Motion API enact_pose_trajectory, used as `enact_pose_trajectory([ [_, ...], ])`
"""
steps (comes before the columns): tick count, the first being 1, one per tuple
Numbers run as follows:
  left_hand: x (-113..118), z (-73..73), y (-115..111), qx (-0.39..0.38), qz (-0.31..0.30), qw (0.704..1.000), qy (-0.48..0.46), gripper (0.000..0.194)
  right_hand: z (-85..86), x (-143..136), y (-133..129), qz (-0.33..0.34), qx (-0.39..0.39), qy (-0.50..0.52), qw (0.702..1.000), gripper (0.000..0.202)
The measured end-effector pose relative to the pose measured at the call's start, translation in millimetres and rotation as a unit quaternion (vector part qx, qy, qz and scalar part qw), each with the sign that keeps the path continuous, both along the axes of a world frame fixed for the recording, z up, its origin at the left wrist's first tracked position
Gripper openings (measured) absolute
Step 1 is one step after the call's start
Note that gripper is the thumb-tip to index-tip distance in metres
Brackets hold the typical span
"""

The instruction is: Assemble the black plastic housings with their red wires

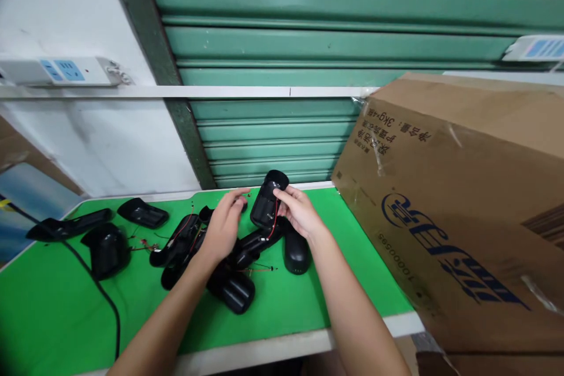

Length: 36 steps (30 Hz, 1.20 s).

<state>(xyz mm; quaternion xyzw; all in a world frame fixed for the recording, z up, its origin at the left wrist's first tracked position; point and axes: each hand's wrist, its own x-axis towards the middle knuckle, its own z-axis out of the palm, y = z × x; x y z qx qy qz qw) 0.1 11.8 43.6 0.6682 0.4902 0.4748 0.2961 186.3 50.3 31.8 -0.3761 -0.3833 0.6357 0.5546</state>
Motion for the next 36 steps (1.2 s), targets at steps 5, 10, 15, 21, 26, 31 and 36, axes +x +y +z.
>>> enact_pose_trajectory([
  [5,0.7,10.4,-5.0,-0.188,-0.074,0.968,-0.15,0.063,-1.5,-11.0,-8.9,0.101,0.026,-0.107,0.989,0.044],
  [10,3.8,5.0,-5.2,-0.159,-0.087,0.974,-0.136,0.037,2.6,-15.2,-15.9,0.128,0.026,-0.139,0.982,0.047],
  [15,-2.3,-0.8,7.1,-0.134,0.007,0.961,-0.243,0.025,11.5,-6.4,-21.1,0.152,0.023,-0.079,0.985,0.055],
  [21,-14.3,9.2,6.7,-0.18,-0.006,0.927,-0.328,0.05,7.4,-1.9,-16.9,0.147,0.037,-0.101,0.983,0.057],
  [26,-28.1,23.3,1.4,-0.333,-0.128,0.849,-0.391,0.068,12.8,7.6,-17.3,0.161,0.057,-0.135,0.976,0.052],
  [31,-31.4,20.7,0.7,-0.409,-0.185,0.817,-0.361,0.046,19.3,17.9,-19.1,0.222,0.091,-0.185,0.953,0.052],
  [36,-31.1,14.6,-1.2,-0.417,-0.243,0.797,-0.363,0.045,15.0,27.2,-13.2,0.17,0.085,-0.202,0.961,0.047],
])
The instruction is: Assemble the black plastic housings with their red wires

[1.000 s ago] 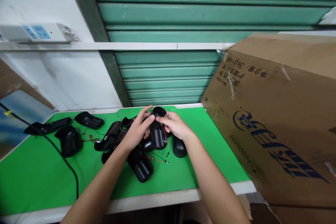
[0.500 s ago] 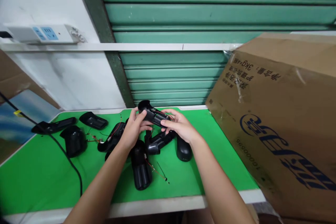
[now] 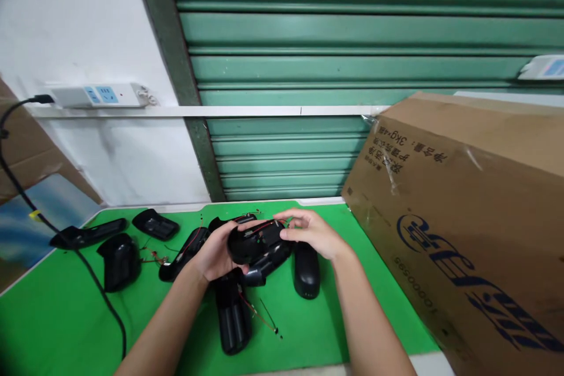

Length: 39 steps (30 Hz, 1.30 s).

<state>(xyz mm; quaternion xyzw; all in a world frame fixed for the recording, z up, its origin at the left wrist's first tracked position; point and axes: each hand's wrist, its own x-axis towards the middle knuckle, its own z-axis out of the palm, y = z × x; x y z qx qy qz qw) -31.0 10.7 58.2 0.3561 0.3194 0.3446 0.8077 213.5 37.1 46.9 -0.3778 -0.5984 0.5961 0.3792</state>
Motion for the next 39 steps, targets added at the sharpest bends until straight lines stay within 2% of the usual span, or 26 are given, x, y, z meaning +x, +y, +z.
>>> enact_pose_trajectory([
  [3,-1.0,1.7,-1.7,0.001,-0.052,0.999,-0.002,0.05,0.5,1.4,2.2,-0.038,0.01,0.06,0.997,0.032],
  [8,6.2,3.9,-9.1,-0.024,-0.2,0.979,-0.03,0.056,3.4,-13.2,2.0,-0.083,0.05,0.098,0.99,0.02],
  [11,15.6,0.6,-14.0,-0.069,-0.289,0.955,-0.016,0.053,0.1,-26.5,2.2,-0.064,0.051,0.1,0.992,0.02],
  [13,21.1,-2.7,-15.9,-0.076,-0.308,0.948,-0.004,0.054,-1.9,-32.9,1.6,-0.029,0.035,0.097,0.994,0.025],
  [15,24.6,-5.2,-16.3,-0.062,-0.284,0.957,0.005,0.052,-1.3,-35.5,0.1,-0.012,0.011,0.103,0.995,0.035],
  [17,26.2,-5.9,-15.8,-0.048,-0.236,0.971,0.008,0.049,2.0,-34.3,-2.2,-0.038,-0.005,0.117,0.992,0.042],
  [20,27.8,-3.6,-14.6,-0.014,-0.147,0.989,0.008,0.048,7.7,-29.0,-4.9,-0.148,0.025,0.134,0.98,0.037],
  [22,29.3,-2.3,-13.3,0.031,-0.08,0.996,0.022,0.046,8.9,-27.5,-5.9,-0.246,0.088,0.118,0.958,0.029],
  [24,30.6,-3.2,-10.9,0.091,-0.007,0.994,0.059,0.041,7.4,-30.5,-7.5,-0.303,0.161,0.079,0.936,0.023],
  [26,30.7,-7.0,-7.4,0.172,0.074,0.973,0.138,0.034,3.9,-38.2,-10.3,-0.296,0.207,0.037,0.932,0.022],
  [29,29.2,-15.2,-2.7,0.301,0.178,0.896,0.274,0.03,-1.8,-54.3,-15.4,-0.256,0.208,0.002,0.944,0.023],
  [30,28.8,-17.6,-1.9,0.331,0.195,0.873,0.299,0.03,-3.4,-59.1,-16.7,-0.255,0.201,-0.001,0.946,0.024],
  [32,28.4,-20.7,-2.0,0.369,0.196,0.852,0.315,0.032,-5.6,-66.0,-18.1,-0.267,0.19,0.003,0.945,0.027],
  [36,29.0,-21.2,-4.9,0.376,0.165,0.863,0.294,0.034,-6.1,-69.5,-19.2,-0.309,0.195,0.007,0.931,0.023],
  [39,29.6,-20.0,-5.4,0.371,0.165,0.87,0.279,0.033,-5.5,-69.2,-20.6,-0.323,0.202,0.005,0.924,0.018],
])
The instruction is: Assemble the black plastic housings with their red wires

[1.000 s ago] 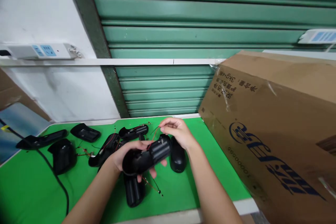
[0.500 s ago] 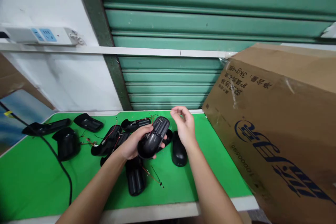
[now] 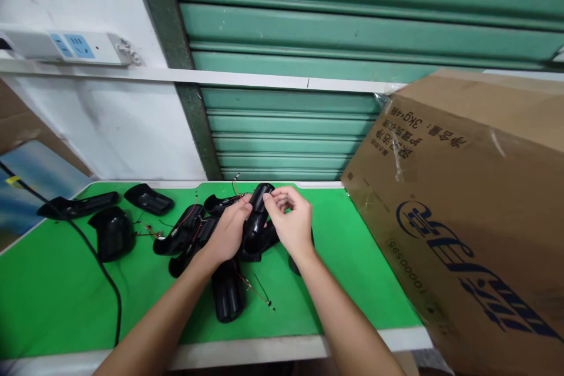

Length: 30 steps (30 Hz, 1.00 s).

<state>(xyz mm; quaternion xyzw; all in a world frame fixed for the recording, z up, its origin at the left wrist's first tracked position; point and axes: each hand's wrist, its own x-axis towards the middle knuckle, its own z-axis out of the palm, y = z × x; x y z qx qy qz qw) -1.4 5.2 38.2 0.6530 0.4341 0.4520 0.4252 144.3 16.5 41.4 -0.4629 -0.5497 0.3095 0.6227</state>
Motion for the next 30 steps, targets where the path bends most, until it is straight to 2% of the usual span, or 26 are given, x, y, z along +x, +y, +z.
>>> enact_pose_trajectory([
  [6,1.9,2.1,-0.4,0.014,0.021,1.0,-0.001,0.033,0.8,1.1,-4.7,0.007,0.037,-0.026,0.999,0.007],
  [12,-0.5,-0.3,2.5,0.013,0.068,0.997,-0.027,0.034,1.9,3.1,-10.2,0.055,0.134,-0.165,0.976,0.02],
  [17,-1.3,-1.3,4.0,0.021,0.076,0.997,-0.017,0.032,-3.8,2.2,-8.7,0.097,0.18,-0.221,0.954,0.029],
  [26,-1.2,2.0,1.4,0.043,0.063,0.997,0.01,0.034,-6.2,8.6,-6.2,0.069,0.215,-0.301,0.926,0.051],
  [30,-1.9,-0.2,2.1,0.063,0.063,0.995,0.044,0.031,-6.1,11.5,-4.6,0.079,0.239,-0.335,0.908,0.053],
])
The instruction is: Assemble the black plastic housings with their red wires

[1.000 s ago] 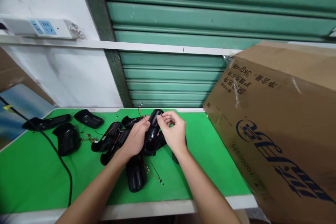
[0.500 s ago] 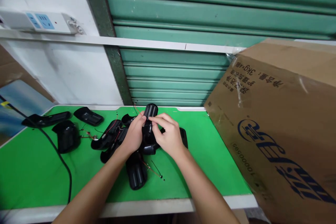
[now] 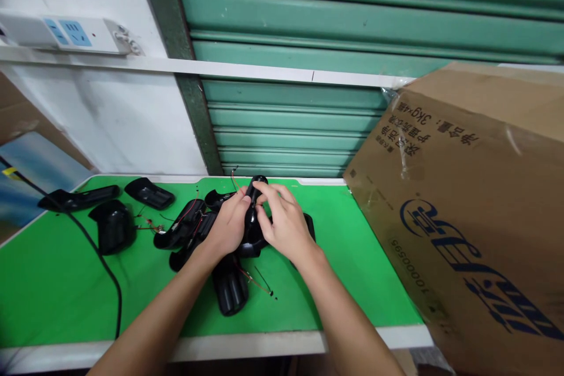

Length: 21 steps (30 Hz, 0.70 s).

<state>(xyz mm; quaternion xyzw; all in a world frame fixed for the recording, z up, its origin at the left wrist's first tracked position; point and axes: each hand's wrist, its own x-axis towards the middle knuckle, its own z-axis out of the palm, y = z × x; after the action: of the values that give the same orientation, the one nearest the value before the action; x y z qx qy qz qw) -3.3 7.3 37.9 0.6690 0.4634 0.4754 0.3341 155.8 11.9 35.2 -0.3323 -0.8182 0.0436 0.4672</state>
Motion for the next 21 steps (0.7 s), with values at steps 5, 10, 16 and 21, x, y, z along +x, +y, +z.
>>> enact_pose_trajectory([
  [5,0.5,-0.8,1.0,0.015,-0.021,1.0,0.014,0.031,-0.8,1.9,1.9,-0.011,0.024,0.017,1.0,0.046],
  [10,2.1,1.8,0.9,-0.014,-0.019,1.0,-0.006,0.032,-6.2,0.2,2.6,-0.034,0.027,0.031,0.999,0.039],
  [16,3.7,3.5,-2.7,-0.035,-0.011,0.999,-0.028,0.036,-14.6,-1.4,4.3,-0.035,0.009,0.062,0.997,0.028],
  [21,4.1,4.5,-4.0,-0.033,-0.008,0.999,-0.03,0.038,-15.3,-0.6,3.3,-0.032,0.017,0.055,0.998,0.02],
])
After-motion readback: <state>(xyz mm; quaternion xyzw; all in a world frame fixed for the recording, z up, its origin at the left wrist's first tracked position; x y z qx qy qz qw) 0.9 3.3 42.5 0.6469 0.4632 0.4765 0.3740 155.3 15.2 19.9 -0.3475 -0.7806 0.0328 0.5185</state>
